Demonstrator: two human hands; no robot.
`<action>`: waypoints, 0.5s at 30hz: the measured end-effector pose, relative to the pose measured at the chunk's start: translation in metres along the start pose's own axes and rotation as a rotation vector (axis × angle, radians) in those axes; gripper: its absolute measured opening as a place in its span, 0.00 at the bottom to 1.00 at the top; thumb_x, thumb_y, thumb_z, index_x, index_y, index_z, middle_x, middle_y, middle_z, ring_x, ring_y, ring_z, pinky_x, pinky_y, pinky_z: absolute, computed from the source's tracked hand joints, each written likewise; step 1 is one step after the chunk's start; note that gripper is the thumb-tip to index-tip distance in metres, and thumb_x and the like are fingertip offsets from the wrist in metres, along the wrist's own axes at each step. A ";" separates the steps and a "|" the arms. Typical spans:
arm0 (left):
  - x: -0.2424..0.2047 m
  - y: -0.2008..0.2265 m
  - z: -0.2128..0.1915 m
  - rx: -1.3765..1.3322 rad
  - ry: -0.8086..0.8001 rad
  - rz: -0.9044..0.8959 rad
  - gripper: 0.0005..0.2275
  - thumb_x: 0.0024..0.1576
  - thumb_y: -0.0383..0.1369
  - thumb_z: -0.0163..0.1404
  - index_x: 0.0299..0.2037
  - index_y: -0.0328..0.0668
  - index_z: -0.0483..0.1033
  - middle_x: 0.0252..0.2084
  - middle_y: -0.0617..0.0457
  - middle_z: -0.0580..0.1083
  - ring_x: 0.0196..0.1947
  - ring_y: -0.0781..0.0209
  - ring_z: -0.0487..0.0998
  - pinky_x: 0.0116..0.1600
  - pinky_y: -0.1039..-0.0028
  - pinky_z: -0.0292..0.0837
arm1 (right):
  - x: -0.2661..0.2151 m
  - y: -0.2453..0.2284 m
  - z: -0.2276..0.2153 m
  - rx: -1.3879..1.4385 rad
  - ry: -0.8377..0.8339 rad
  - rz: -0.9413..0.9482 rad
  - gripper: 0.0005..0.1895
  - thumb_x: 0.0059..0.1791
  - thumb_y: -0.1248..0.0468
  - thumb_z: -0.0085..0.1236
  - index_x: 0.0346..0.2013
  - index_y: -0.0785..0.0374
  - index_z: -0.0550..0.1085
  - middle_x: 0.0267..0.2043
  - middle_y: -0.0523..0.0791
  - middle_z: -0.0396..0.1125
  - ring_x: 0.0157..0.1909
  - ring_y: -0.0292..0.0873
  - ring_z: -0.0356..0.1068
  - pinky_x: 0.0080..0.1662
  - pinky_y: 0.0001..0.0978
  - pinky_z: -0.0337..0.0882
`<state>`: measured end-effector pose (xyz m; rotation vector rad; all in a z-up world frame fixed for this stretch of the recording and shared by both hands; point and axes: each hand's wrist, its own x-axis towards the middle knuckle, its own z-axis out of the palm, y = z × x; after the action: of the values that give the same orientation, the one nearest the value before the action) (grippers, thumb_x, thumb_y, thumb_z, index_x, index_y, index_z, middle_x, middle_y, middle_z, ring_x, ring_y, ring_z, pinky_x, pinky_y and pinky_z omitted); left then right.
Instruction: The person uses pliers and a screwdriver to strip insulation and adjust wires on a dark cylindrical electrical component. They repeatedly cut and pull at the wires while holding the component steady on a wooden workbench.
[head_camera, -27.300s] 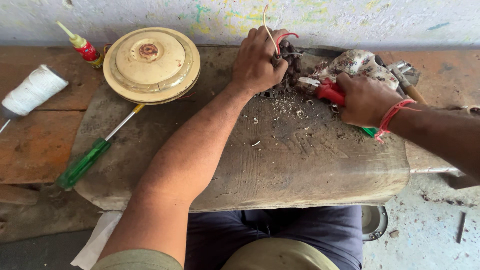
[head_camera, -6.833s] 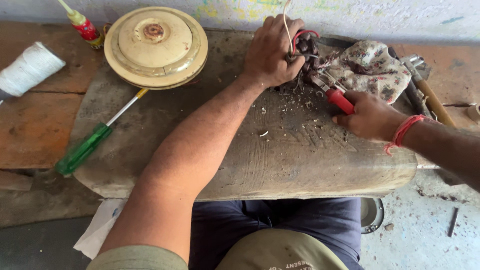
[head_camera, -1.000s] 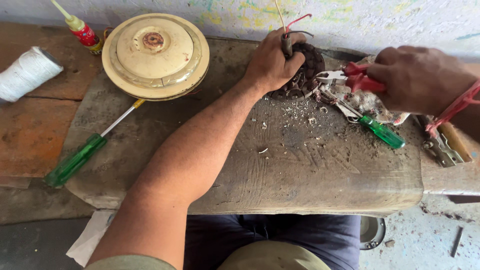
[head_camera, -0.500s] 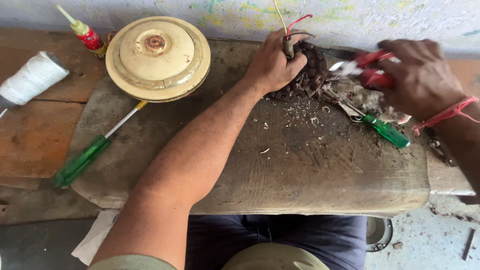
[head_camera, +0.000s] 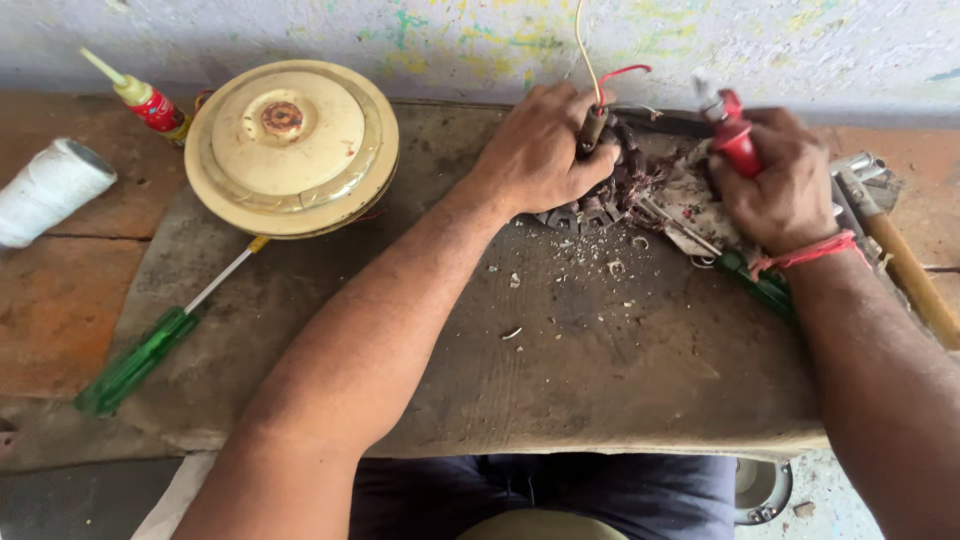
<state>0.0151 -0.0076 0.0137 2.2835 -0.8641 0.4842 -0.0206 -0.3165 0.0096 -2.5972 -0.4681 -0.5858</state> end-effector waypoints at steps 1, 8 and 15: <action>0.001 0.000 -0.001 -0.013 -0.035 -0.029 0.25 0.56 0.45 0.59 0.58 0.38 0.74 0.46 0.45 0.74 0.50 0.46 0.76 0.56 0.52 0.73 | -0.004 0.000 0.000 0.016 0.013 -0.065 0.07 0.54 0.67 0.60 0.44 0.68 0.80 0.53 0.54 0.72 0.47 0.49 0.74 0.52 0.41 0.75; -0.001 0.003 -0.015 -0.114 -0.208 -0.055 0.33 0.47 0.45 0.64 0.62 0.40 0.70 0.56 0.43 0.70 0.59 0.47 0.73 0.64 0.49 0.70 | -0.001 -0.013 -0.013 0.141 -0.076 -0.084 0.11 0.49 0.67 0.60 0.43 0.68 0.81 0.50 0.51 0.72 0.46 0.48 0.75 0.54 0.41 0.75; 0.000 -0.005 -0.040 -0.324 -0.462 -0.115 0.43 0.41 0.35 0.63 0.71 0.45 0.59 0.70 0.40 0.64 0.69 0.46 0.65 0.70 0.48 0.57 | 0.003 -0.015 -0.027 -0.096 -0.222 -0.014 0.21 0.43 0.53 0.75 0.40 0.65 0.82 0.47 0.53 0.72 0.43 0.50 0.75 0.48 0.42 0.76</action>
<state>0.0146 0.0225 0.0405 2.1498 -0.9403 -0.2354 -0.0327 -0.3162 0.0381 -2.7668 -0.5399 -0.3327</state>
